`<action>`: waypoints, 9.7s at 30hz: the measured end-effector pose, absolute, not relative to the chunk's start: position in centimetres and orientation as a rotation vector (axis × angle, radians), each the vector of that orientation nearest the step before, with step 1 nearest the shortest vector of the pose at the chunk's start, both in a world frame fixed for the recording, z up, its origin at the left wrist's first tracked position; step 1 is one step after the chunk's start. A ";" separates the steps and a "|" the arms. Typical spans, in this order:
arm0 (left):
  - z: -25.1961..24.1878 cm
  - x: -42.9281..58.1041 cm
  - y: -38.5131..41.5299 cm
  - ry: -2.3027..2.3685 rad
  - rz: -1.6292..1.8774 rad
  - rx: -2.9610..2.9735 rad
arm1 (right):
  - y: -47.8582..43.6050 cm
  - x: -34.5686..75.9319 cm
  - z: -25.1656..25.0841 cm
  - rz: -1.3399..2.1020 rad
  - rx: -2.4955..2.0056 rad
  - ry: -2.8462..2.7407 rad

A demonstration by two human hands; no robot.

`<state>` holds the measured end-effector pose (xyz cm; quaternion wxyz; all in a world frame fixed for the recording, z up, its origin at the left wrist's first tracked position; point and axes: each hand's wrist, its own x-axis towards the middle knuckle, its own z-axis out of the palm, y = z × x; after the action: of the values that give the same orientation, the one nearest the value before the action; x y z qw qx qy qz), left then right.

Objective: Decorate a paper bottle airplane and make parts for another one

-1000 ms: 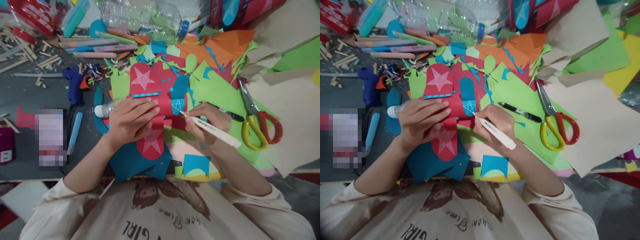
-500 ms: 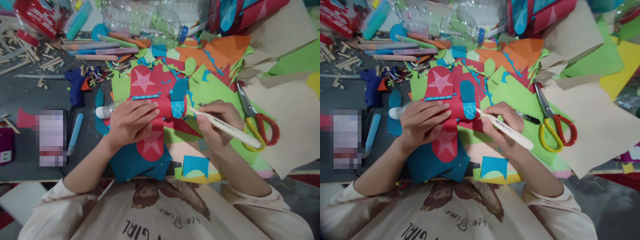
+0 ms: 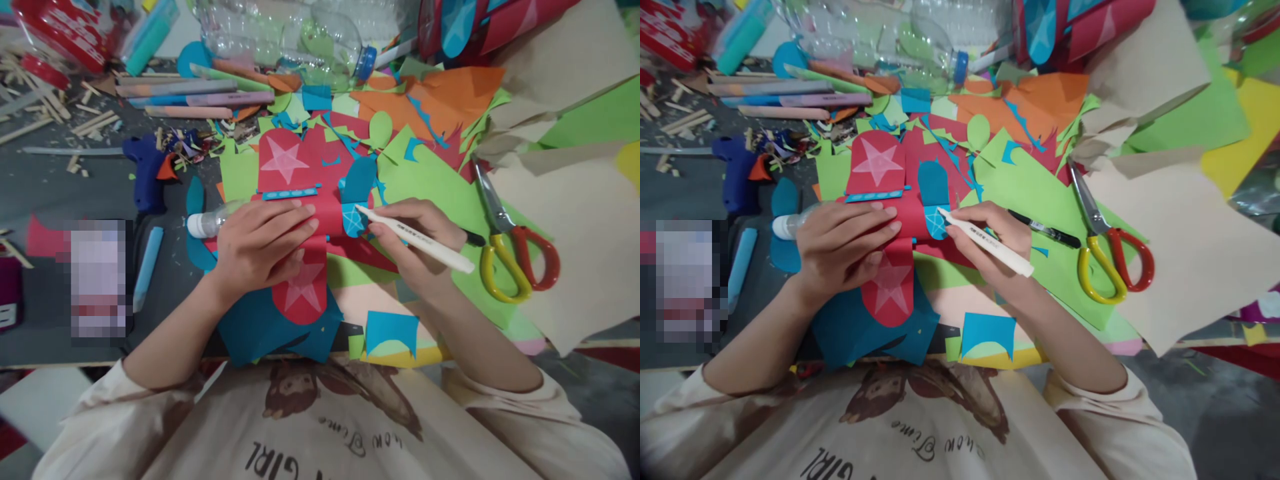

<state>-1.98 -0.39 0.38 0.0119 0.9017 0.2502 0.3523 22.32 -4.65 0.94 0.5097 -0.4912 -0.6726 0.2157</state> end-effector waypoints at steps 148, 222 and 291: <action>0.3 -1.9 -0.3 0.772 1.148 2.828 | -5.0 22.3 1.2 0.430 -1.172 -1.622; 0.1 -2.0 -0.1 0.723 1.188 2.836 | -5.0 21.7 1.1 0.408 -1.001 -1.827; 0.4 -2.0 -0.4 0.784 1.106 2.848 | -5.0 21.6 1.2 0.362 -1.068 -1.768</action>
<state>-2.05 -0.37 0.43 -0.0065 0.9029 0.2485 0.3506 21.64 -4.99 1.24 0.4989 -0.4415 -0.7306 0.1496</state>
